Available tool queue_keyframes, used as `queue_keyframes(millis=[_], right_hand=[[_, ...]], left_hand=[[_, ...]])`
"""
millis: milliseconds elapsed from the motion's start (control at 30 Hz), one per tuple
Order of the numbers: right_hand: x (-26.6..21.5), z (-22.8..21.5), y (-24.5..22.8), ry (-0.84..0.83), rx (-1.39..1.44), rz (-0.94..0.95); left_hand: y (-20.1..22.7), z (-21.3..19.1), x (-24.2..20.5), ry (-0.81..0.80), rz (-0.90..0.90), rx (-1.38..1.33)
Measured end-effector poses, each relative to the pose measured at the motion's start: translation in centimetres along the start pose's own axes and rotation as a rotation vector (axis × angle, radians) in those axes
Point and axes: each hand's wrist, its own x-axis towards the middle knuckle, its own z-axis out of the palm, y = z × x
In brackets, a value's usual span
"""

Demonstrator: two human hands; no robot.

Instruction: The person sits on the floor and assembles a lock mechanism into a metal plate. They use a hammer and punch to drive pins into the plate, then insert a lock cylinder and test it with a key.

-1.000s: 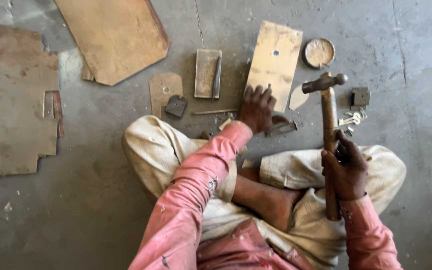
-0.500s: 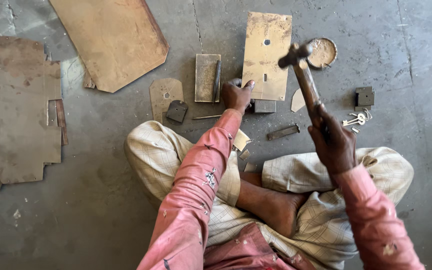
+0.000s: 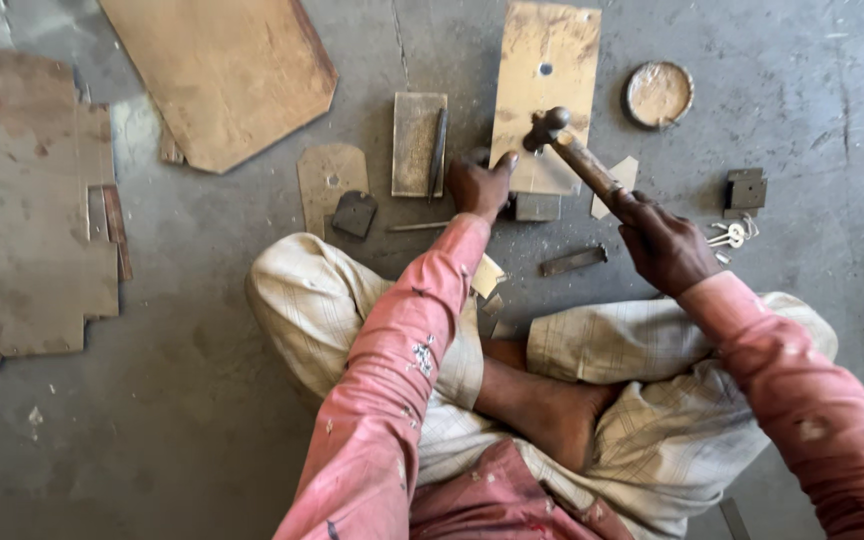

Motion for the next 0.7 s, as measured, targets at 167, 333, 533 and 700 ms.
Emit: queue_keyframes(millis=[167,333,533,700], right_hand=[[-0.3,-0.2,0.8,0.02,-0.038,0.004],[-0.4,-0.4,1.8,-0.068,-0.123,-0.1],[-1.1,-0.7,2.0,-0.081,-0.096,-0.031],[0.1,0.2,2.0,-0.007,-0.089,-0.047]], left_hand=[[0.0,0.1,-0.1,-0.061,-0.046,0.024],[1.8,-0.9,0.3,-0.025,-0.03,0.031],[1.0,-0.6,-0.4,-0.002,-0.009,0.024],[0.3,-0.3,-0.7,0.041,0.01,0.041]])
